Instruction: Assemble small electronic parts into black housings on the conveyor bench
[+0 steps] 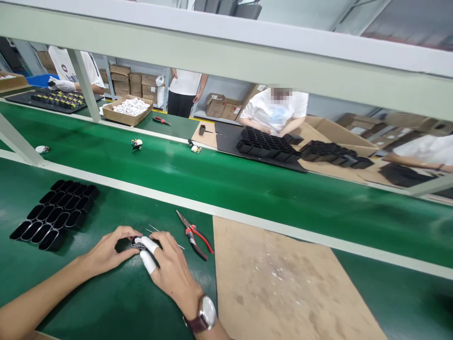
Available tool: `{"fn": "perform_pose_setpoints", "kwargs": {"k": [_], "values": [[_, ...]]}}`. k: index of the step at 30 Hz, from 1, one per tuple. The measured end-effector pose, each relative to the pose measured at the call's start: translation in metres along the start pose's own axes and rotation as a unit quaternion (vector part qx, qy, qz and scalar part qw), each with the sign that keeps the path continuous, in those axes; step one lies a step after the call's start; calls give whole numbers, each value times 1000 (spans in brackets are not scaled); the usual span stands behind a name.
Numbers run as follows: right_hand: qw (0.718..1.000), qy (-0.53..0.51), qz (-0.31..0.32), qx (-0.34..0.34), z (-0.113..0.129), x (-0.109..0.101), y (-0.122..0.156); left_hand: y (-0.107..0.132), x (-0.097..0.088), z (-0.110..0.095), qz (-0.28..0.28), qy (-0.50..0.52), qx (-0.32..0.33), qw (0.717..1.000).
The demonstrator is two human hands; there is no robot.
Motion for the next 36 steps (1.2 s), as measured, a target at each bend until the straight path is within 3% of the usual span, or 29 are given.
{"fn": "perform_pose_setpoints", "kwargs": {"k": [4, 9, 15, 25, 29, 32, 36], "values": [[999, -23, 44, 5, 6, 6, -4, 1, 0, 2, 17, 1, -10, 1000], [997, -58, 45, 9, 4, 8, -7, 1, 1, 4, 19, 11, -15, 1000], [998, 19, 53, -9, 4, 14, -4, 3, 6, 11, 31, 4, -24, 999], [999, -39, 35, 4, 3, 18, 2, 2, 4, 4, 36, 15, -31, 999], [994, -103, -18, 25, -5, 15, 5, 2, 4, 4, 30, 19, -31, 999], [994, -104, -23, 13, -7, 14, 6, 2, 4, 3, 17, 5, -4, 1000], [996, -90, -10, 0, -8, 15, 7, 0, 3, -5, 14, -20, 99, 995]]}}
Point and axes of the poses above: each hand's wrist, its own y-axis away from the middle knuckle, its own x-axis out of the palm, z = x × y, the point moved 4 cm from there along -y, towards the middle knuckle, and after that the axes turned 4 degrees about z, right-handed, at the moved point
